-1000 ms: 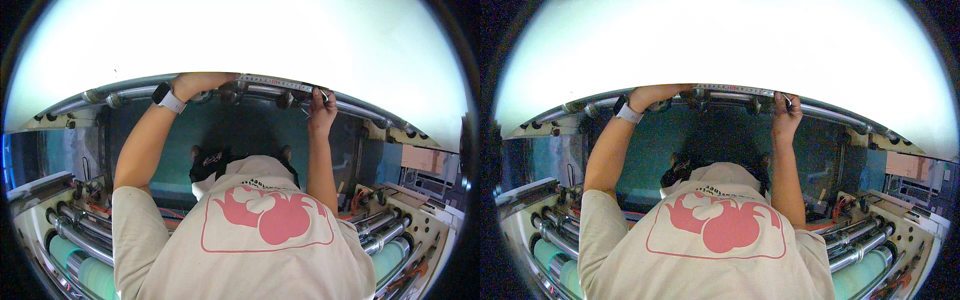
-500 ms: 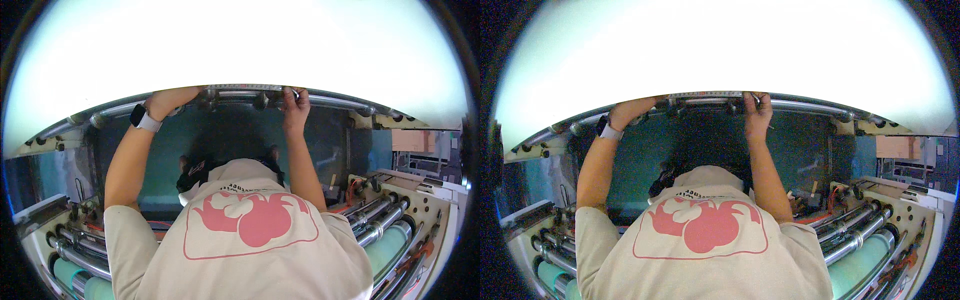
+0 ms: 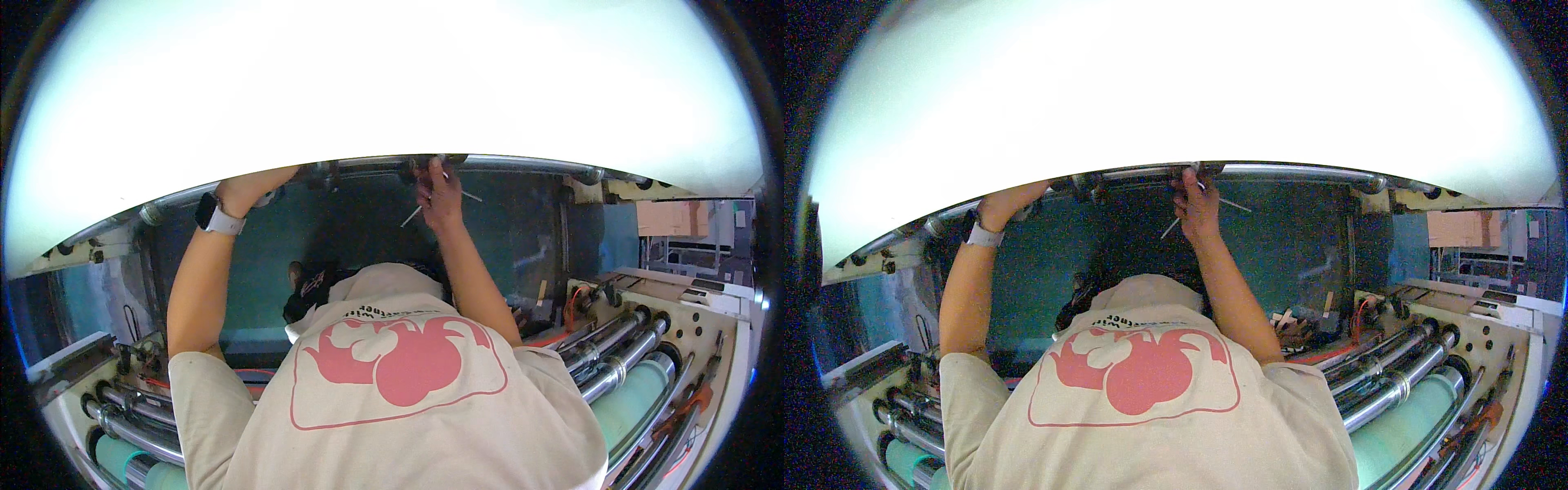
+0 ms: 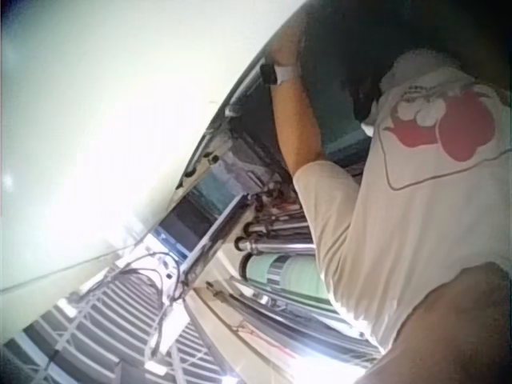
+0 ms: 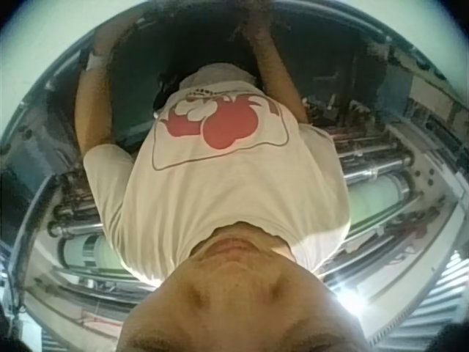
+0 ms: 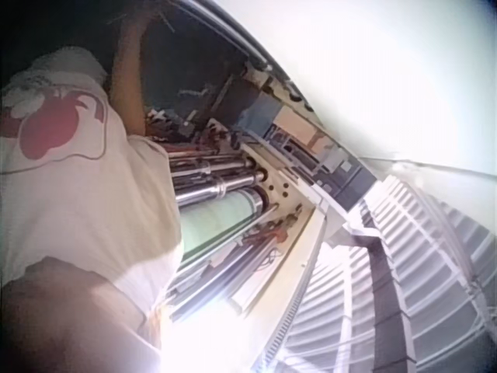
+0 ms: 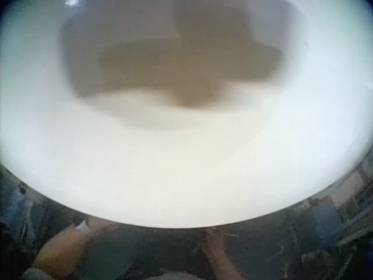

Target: The person uses a tape measure to measure the length of several large metal pipes in a workshop. They repeatedly extend the tape measure along the pipes, mark specific points with a pen, and adjust the tape measure to different sections of the machinery.

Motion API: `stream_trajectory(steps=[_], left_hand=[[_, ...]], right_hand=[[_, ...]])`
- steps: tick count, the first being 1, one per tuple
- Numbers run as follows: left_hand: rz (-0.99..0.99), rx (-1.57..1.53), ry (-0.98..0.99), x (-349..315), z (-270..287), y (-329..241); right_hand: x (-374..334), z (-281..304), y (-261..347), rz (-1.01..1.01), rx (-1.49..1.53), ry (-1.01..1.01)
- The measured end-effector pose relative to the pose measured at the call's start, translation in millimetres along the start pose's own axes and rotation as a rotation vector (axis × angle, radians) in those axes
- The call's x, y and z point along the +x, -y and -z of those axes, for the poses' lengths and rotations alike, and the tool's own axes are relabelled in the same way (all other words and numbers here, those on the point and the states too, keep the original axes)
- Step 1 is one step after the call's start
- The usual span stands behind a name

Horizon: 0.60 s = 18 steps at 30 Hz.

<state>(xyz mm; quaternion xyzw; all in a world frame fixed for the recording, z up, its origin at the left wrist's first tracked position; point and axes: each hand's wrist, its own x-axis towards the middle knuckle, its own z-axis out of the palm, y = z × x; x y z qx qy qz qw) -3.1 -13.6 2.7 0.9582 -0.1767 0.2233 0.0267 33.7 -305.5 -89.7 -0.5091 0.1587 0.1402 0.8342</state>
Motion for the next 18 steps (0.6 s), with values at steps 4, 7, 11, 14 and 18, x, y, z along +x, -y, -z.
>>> stream_trajectory(steps=[4,7,11,14,18], left_hand=[[0.039,-0.057,-0.05,-2.8,-0.5,0.3],[-0.05,0.073,-0.112,2.2,2.6,0.0],[-0.013,0.034,-0.081,-0.4,2.5,0.1],[0.039,-0.037,-0.033,-2.1,0.0,-0.2],[-0.009,0.005,-0.106,0.8,2.4,-1.0]], right_hand=[[4.7,1.7,-5.8,-0.004,0.075,0.032],[5.0,1.2,-7.3,-0.001,0.099,0.018],[1.0,-1.7,-3.9,0.005,0.079,0.034],[3.3,-0.6,-5.7,-0.013,0.136,0.006],[3.8,0.3,-6.5,-0.012,0.156,0.017]])
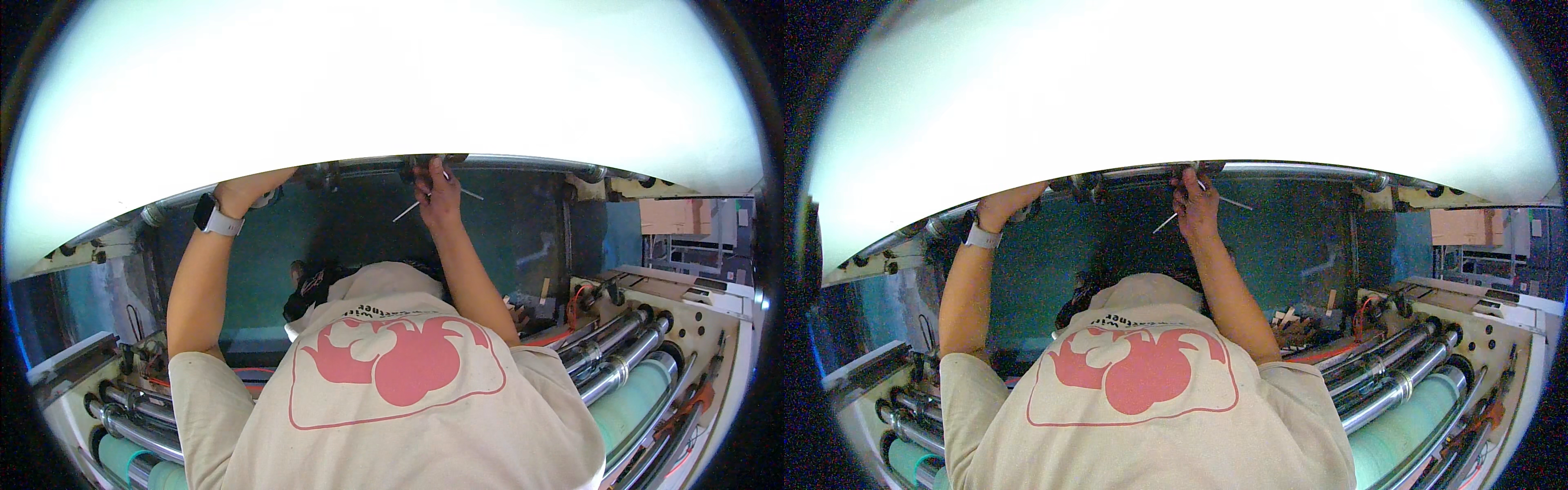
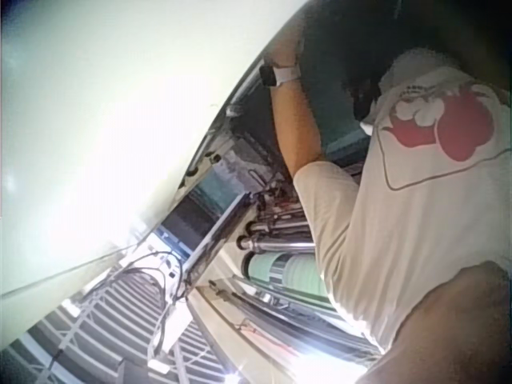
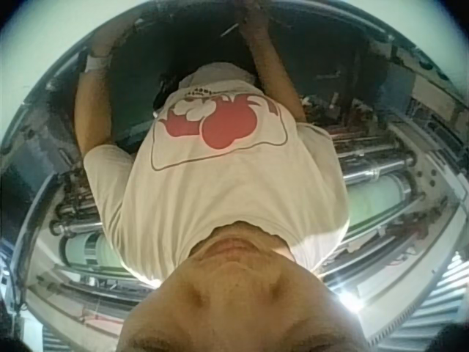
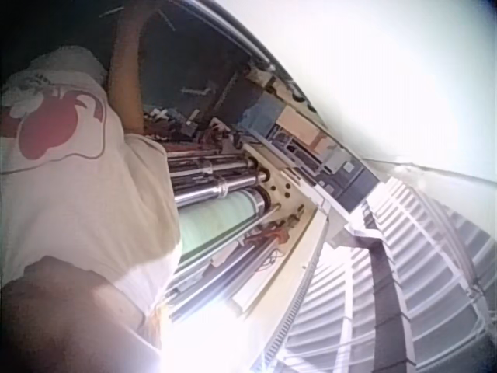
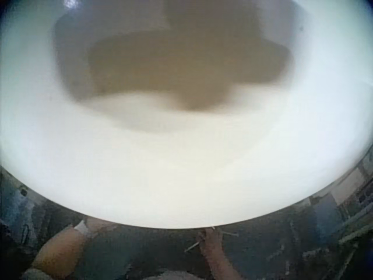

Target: The person uses a tape measure to measure the length of several large metal pipes in a workshop. They repeatedly extend the tape measure along the pipes, mark specific points with a pen, and adjust the tape measure to different sections of the machinery.

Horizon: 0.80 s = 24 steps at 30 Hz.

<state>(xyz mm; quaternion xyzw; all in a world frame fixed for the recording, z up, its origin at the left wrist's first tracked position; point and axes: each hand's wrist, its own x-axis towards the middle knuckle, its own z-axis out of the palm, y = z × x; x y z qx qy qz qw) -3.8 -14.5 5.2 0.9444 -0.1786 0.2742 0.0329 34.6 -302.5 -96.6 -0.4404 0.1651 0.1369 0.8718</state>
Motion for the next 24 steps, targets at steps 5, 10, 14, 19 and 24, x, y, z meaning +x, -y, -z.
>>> stream_trajectory(steps=[5,10,14,19,24], left_hand=[[-0.031,0.051,0.006,3.6,1.7,-1.3],[-0.044,0.055,-0.021,1.0,-1.3,1.9],[-0.037,0.108,0.034,-1.6,-3.5,3.3],[-0.2,0.514,0.166,-2.5,-4.3,3.4],[-0.092,0.129,0.067,-0.1,-6.6,2.5]], right_hand=[[-0.6,-1.4,1.4,-0.024,0.019,-0.029],[-3.6,-4.4,3.7,-0.018,0.021,-0.014],[-4.6,-5.4,3.5,-0.011,0.021,-0.037],[-7.2,-2.8,9.7,-0.045,-0.069,-0.042],[-37.5,-14.4,31.4,0.203,-0.461,-0.153]])
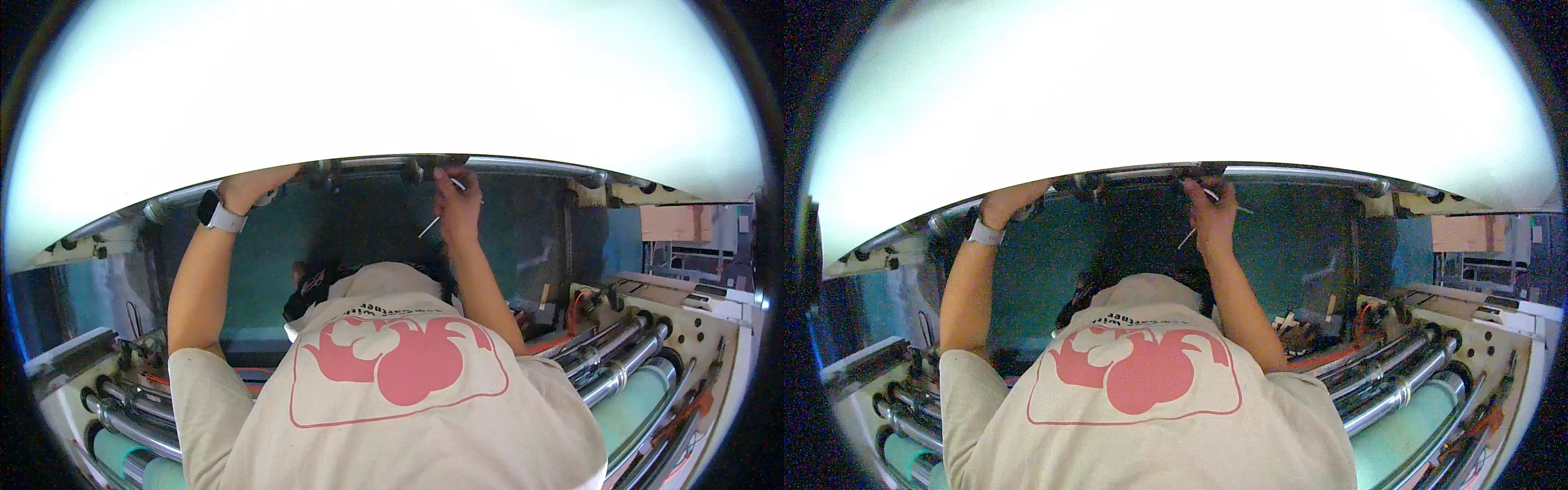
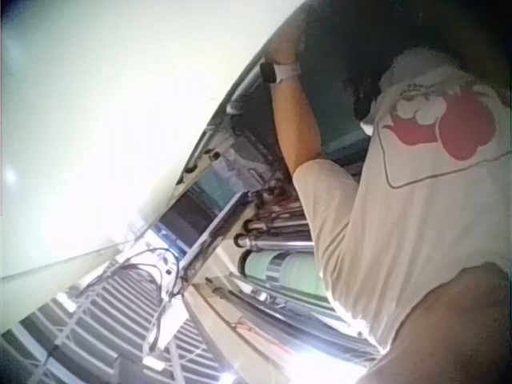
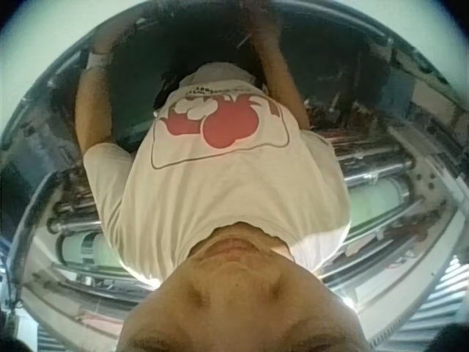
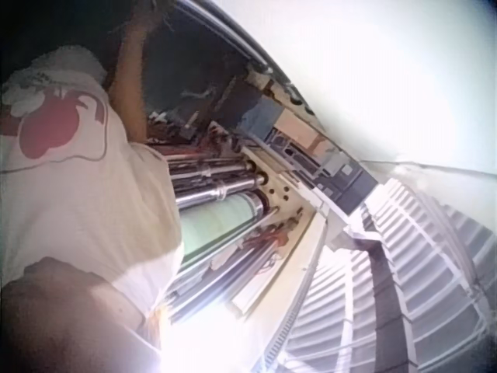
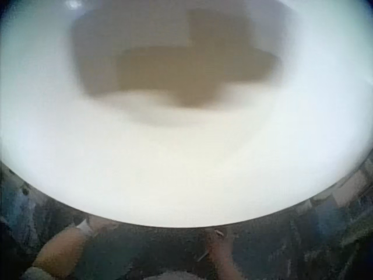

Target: The person uses a tape measure to measure the length of several large metal pipes in a workshop. They repeatedly extend the tape measure along the pipes, mark specific points with a pen, and adjust the tape measure to different sections of the machinery.

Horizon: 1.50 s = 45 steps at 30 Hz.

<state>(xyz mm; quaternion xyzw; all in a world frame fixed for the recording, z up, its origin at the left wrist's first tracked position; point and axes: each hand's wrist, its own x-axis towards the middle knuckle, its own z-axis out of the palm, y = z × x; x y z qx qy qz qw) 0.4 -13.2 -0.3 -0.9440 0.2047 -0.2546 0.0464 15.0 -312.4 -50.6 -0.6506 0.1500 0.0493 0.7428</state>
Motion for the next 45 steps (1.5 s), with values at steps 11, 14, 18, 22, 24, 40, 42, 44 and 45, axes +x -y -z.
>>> stream_trajectory(steps=[11,14,18,22,24,40,42,44,45], left_hand=[[0.008,0.056,-0.024,-2.2,3.4,0.0],[0.076,-0.098,0.042,-6.4,-1.0,3.2],[0.009,0.057,0.039,-7.1,2.0,6.6],[0.18,-0.31,0.058,-5.7,5.0,6.0],[0.155,-0.337,-0.021,-3.0,4.9,3.4],[0.138,-0.398,-0.065,0.1,9.5,2.7],[0.156,-0.385,-0.088,3.3,13.3,1.8],[0.164,-0.376,-0.104,4.7,15.0,1.8],[0.159,-0.373,-0.107,4.2,14.4,1.0]], right_hand=[[40.7,-3.8,-5.6,0.624,-0.247,0.0],[39.8,-6.0,-5.7,0.576,-0.218,0.02],[44.9,-6.0,-9.8,0.65,-0.274,-0.028],[38.4,-7.5,-3.0,0.529,-0.216,-0.006],[39.0,-6.9,-1.5,0.535,-0.236,0.004],[38.1,-1.0,-2.0,0.476,-0.152,0.049],[36.5,-2.0,-0.7,0.487,-0.143,0.047],[36.6,-2.4,-0.9,0.496,-0.151,0.038],[37.6,-2.3,-1.5,0.499,-0.165,0.03]])
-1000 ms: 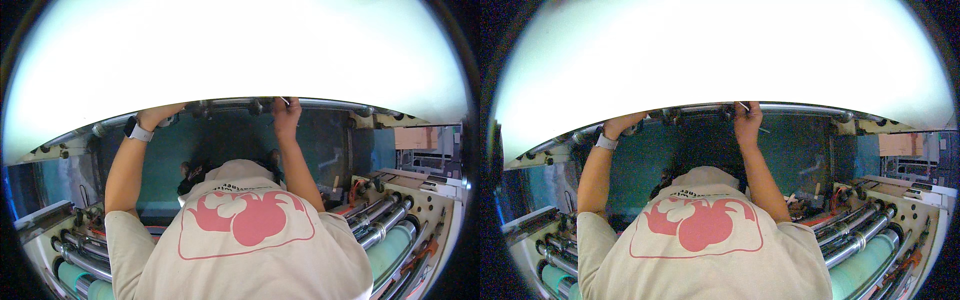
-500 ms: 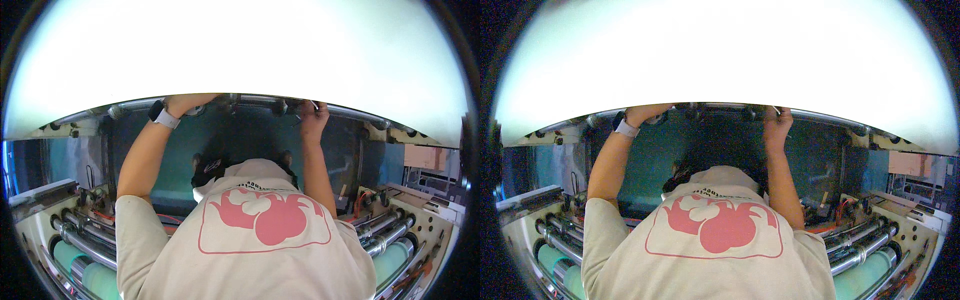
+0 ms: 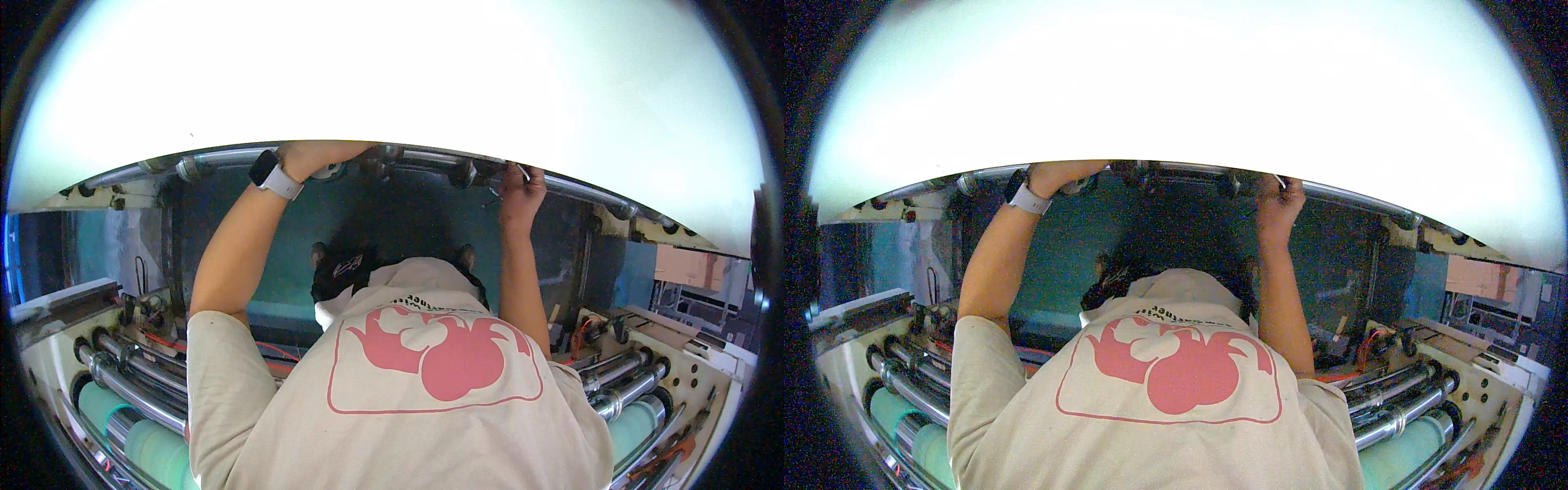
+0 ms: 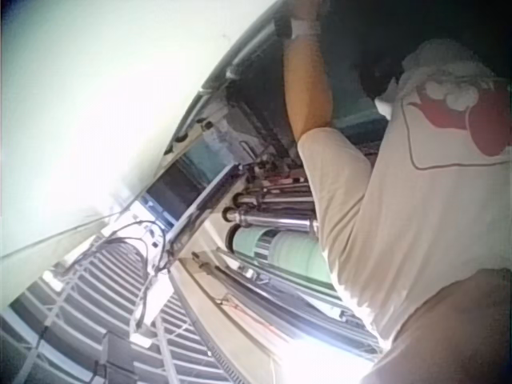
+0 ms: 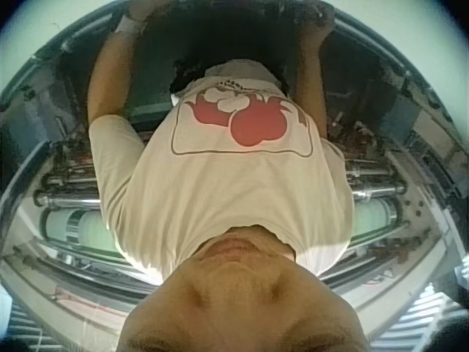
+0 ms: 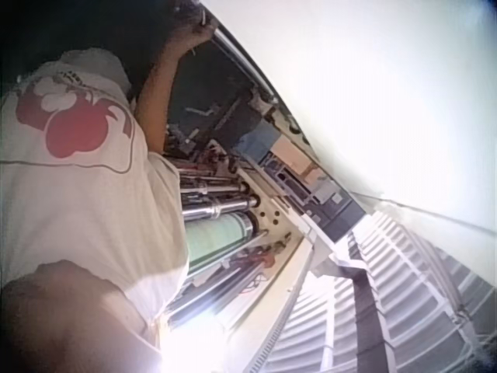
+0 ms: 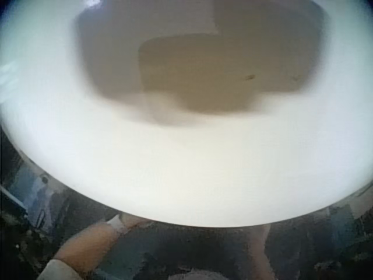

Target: The person uses a tape measure to measure the length of several large metal pipes in a workshop. They repeatedly extend the tape measure along the pipes, mark specific points with a pen, and adjust the tape measure to different sections of the machinery.

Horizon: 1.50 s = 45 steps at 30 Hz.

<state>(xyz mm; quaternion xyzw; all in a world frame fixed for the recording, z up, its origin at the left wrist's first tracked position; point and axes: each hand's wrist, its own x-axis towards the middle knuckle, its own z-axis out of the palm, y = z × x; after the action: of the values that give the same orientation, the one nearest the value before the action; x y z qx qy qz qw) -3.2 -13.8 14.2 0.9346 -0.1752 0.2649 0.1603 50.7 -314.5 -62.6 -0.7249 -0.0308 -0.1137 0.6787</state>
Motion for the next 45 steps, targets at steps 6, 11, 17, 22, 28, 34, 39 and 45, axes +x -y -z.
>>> stream_trajectory(steps=[6,11,17,22,28,34,39,45], left_hand=[[-0.032,0.011,-0.004,-2.9,-4.3,3.6],[-0.054,0.022,-0.006,-2.9,-9.2,6.3],[-0.023,-0.022,0.046,-2.7,-9.4,5.1],[-0.164,0.194,0.048,-5.2,-10.7,8.1],[0.042,-0.005,0.115,1.3,-2.8,-5.9],[-0.073,0.117,0.035,-1.5,-6.3,0.6],[-0.137,0.238,-0.055,-3.7,-7.0,-0.9],[-0.077,0.188,0.016,-12.5,-7.9,6.8]], right_hand=[[-1.4,-1.1,8.0,-0.041,0.024,-0.004],[-0.4,-1.3,7.7,-0.039,-0.001,-0.019],[0.9,0.9,6.2,-0.037,0.004,-0.005],[0.2,1.9,6.9,-0.074,0.009,-0.001],[1.5,3.0,9.3,-0.052,0.045,-0.006],[1.3,3.1,-1.4,0.007,-0.149,0.014],[-2.2,3.7,-13.2,0.137,-0.103,-0.003],[-6.3,-2.0,0.2,0.088,-0.101,-0.003]])
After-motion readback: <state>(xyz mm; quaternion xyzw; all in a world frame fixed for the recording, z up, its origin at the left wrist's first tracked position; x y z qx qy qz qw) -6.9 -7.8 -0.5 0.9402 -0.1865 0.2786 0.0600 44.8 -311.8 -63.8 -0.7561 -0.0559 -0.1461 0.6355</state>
